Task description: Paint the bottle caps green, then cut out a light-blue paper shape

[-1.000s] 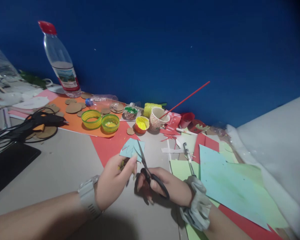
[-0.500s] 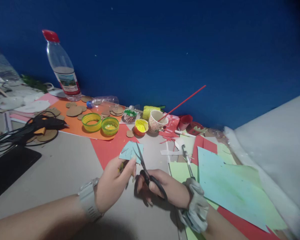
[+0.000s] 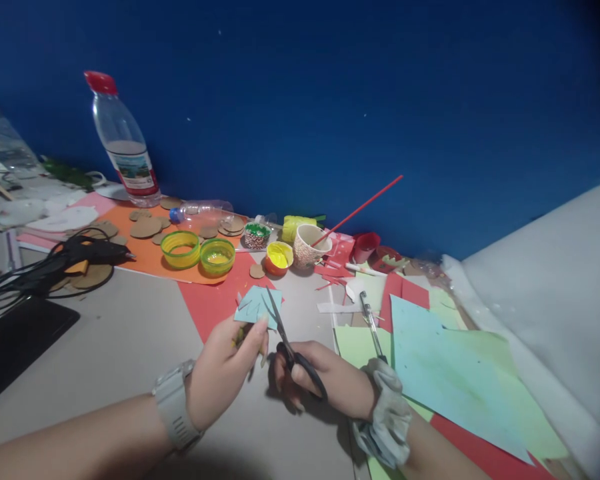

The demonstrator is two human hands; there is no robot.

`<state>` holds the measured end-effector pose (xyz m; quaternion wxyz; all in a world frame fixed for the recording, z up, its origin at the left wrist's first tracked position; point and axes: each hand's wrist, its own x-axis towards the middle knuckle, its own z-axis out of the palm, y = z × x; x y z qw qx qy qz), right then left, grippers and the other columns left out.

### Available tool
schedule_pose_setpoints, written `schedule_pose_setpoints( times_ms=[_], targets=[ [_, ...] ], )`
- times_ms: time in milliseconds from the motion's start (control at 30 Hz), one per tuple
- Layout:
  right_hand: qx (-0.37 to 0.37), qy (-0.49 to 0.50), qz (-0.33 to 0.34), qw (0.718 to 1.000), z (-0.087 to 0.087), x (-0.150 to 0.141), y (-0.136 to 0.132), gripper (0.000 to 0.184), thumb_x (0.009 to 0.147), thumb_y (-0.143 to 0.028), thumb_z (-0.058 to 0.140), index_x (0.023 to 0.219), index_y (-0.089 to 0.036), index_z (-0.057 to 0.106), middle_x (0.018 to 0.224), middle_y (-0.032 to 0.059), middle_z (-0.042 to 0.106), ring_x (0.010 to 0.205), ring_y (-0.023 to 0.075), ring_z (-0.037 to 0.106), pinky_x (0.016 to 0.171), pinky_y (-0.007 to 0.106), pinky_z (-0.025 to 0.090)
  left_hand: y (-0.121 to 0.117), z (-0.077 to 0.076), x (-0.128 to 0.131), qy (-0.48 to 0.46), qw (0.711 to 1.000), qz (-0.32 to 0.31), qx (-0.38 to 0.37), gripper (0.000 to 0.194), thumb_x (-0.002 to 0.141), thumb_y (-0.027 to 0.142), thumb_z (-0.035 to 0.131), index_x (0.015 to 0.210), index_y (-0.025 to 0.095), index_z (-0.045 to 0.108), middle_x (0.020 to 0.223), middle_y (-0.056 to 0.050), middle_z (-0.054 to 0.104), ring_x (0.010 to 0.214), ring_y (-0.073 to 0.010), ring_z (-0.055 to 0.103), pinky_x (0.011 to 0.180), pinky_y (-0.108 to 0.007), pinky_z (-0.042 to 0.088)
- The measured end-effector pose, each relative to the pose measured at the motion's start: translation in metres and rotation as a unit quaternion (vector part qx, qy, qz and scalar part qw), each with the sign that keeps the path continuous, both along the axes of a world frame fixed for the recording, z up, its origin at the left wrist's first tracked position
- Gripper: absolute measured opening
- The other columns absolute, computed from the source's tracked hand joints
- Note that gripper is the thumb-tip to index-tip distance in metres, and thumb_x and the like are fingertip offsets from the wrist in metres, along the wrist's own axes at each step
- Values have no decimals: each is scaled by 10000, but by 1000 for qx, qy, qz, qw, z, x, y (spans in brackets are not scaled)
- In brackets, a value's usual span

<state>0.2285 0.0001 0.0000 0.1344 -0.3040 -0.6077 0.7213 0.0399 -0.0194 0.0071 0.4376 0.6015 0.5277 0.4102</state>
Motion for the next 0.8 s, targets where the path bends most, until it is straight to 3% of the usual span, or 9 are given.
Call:
schedule_pose_setpoints(
  times_ms=[367, 800],
  targets=[
    [1, 14, -7, 1000, 2, -2, 1, 568, 814, -698, 507, 766, -132, 513, 588, -10, 518, 535, 101, 497, 536, 224, 379, 0, -3, -1, 7, 1000, 6, -11, 420, 957, 393, 368, 597, 189, 441, 507, 62, 374, 471, -91, 387, 518, -225, 338],
    [44, 10, 41, 998, 4, 1, 4, 656, 816, -744, 432, 864, -102, 559, 629, 11, 516, 529, 101, 494, 511, 218, 405, -2, -1, 0, 4, 1000, -6, -8, 441, 950, 400, 364, 577, 192, 473, 505, 47, 416, 486, -103, 431, 523, -235, 361]
  ],
)
